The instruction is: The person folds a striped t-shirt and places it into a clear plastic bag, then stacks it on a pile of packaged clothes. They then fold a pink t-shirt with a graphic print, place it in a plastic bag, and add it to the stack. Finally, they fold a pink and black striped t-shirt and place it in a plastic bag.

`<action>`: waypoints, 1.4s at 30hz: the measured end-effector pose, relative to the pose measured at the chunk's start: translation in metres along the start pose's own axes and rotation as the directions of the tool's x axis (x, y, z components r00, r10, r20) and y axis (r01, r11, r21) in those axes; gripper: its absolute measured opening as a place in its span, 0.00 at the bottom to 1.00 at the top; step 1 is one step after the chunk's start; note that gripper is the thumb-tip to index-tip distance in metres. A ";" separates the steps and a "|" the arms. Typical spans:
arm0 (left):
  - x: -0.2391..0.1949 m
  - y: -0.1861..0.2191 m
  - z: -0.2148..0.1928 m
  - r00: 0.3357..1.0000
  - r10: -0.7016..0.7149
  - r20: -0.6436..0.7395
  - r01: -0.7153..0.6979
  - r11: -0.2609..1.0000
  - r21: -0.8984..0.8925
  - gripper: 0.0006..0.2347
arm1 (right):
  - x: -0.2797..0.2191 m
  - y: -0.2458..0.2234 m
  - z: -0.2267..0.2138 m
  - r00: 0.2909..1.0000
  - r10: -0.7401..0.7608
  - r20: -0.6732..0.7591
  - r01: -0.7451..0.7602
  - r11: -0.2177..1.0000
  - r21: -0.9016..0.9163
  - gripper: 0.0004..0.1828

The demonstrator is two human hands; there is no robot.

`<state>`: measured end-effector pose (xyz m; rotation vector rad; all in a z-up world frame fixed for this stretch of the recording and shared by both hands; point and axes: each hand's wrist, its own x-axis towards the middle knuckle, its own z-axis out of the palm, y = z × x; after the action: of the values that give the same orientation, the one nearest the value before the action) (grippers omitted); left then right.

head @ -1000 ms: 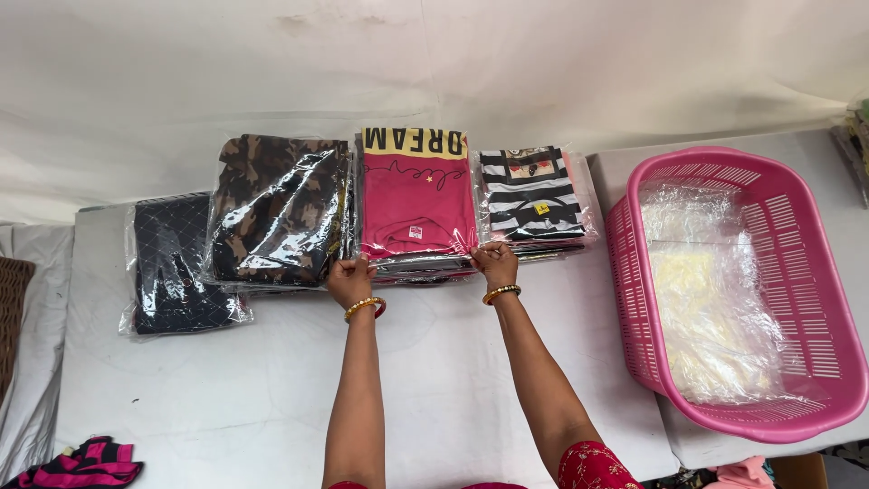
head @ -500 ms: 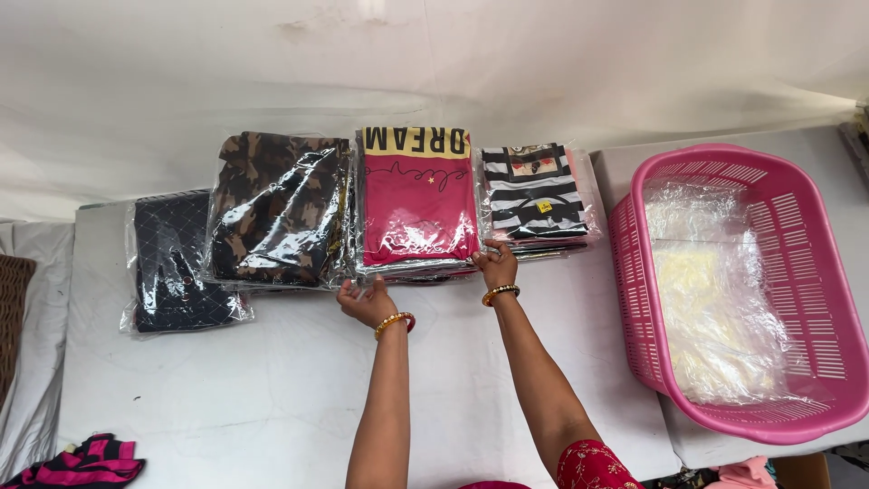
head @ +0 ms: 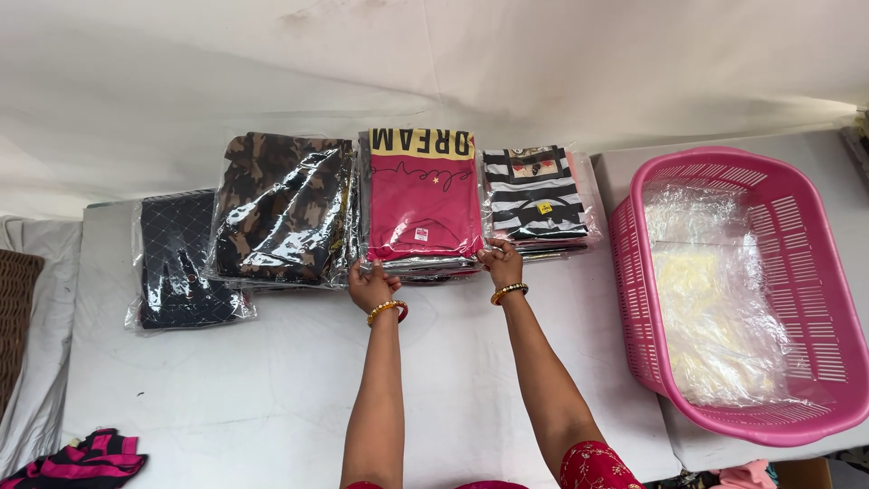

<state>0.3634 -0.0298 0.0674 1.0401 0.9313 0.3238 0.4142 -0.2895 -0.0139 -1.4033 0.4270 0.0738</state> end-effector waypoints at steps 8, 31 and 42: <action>0.024 -0.012 -0.026 0.990 -0.054 0.131 0.064 0.995 -0.076 0.04 | -0.005 -0.012 -0.004 0.995 0.035 -0.094 -0.063 0.947 -0.315 0.14; 0.020 -0.015 -0.017 0.989 0.151 -0.006 -0.151 0.988 -0.019 0.14 | -0.024 -0.017 0.013 0.963 0.206 -0.172 -0.203 0.979 0.035 0.09; -0.026 -0.059 0.028 0.950 -0.285 0.125 0.293 0.954 -0.054 0.13 | -0.018 0.000 0.021 0.966 0.082 -0.247 -0.092 0.995 -0.029 0.08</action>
<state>0.3591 -0.0923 0.0352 0.8325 0.9457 0.0508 0.4029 -0.2654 -0.0060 -1.4390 0.6964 -0.0211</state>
